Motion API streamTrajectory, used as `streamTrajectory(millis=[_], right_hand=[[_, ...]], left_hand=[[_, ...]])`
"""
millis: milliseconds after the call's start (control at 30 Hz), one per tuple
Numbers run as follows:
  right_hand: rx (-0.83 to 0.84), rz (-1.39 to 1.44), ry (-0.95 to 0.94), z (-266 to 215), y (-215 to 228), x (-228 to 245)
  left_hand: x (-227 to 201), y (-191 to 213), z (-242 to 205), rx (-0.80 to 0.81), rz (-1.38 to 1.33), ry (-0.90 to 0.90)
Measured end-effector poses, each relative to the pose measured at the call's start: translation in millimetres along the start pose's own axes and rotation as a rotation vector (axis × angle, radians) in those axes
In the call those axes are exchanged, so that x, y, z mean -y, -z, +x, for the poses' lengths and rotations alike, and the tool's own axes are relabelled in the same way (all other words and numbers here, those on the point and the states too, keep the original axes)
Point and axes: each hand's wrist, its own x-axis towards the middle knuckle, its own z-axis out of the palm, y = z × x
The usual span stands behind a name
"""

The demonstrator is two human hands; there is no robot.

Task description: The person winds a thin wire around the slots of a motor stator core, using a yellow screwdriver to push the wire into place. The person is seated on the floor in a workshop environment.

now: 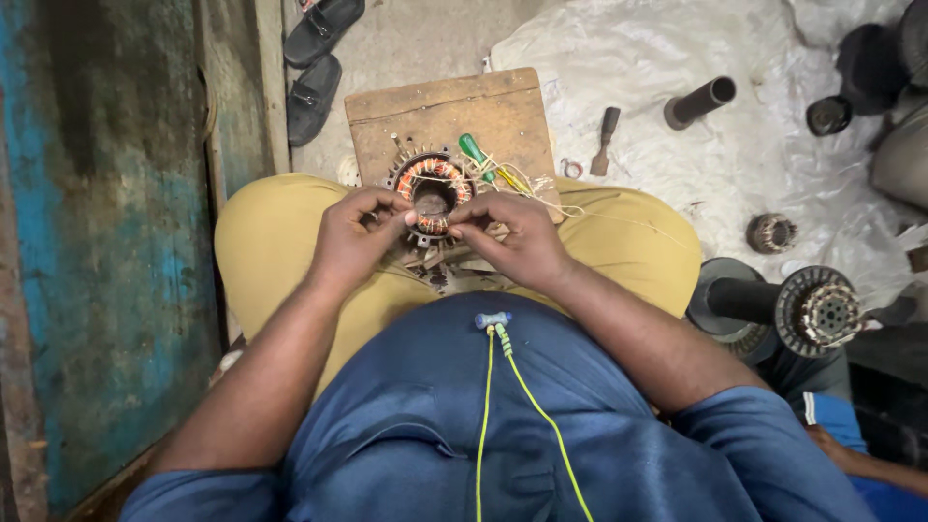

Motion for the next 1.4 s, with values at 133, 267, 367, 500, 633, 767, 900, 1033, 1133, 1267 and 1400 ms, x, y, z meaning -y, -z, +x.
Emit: streamTrajectory(millis=[133, 267, 367, 500, 633, 767, 900, 1033, 1133, 1267, 1400], right_hand=[[0.043, 0.104, -0.057, 5, -5, 1], [0.108, 0.085, -0.071, 1, -6, 1], [0.116, 0.073, -0.054, -2, -8, 0], [0.098, 0.056, -0.066, -2, -7, 1], [0.065, -0.051, -0.092, 6, -4, 3], [0.072, -0.108, -0.121, 18, 2, 8], [0.156, -0.153, -0.213, 38, 9, 14], [0.265, -0.268, -0.140, 57, 14, 17], [0.368, -0.399, -0.193, 68, 12, 16], [0.412, -0.485, -0.168, 82, 3, 9], [0.435, -0.452, -0.147, 89, -1, 1]], left_hand=[[8, 1, 0, 0.026, -0.159, 0.034], [17, -1, -1, 0.030, -0.172, 0.067], [25, -4, 4, 0.045, -0.210, 0.075], [28, -8, 8, 0.056, -0.139, -0.007], [24, -9, 9, 0.065, -0.086, -0.008], [23, -6, 12, 0.005, -0.146, -0.025], [26, -3, 17, -0.128, -0.302, 0.087], [26, 0, 19, -0.168, -0.480, 0.124], [23, 2, 20, -0.193, -0.522, 0.146], [19, 4, 21, -0.198, -0.582, 0.183], [19, 6, 20, -0.204, -0.598, 0.180]])
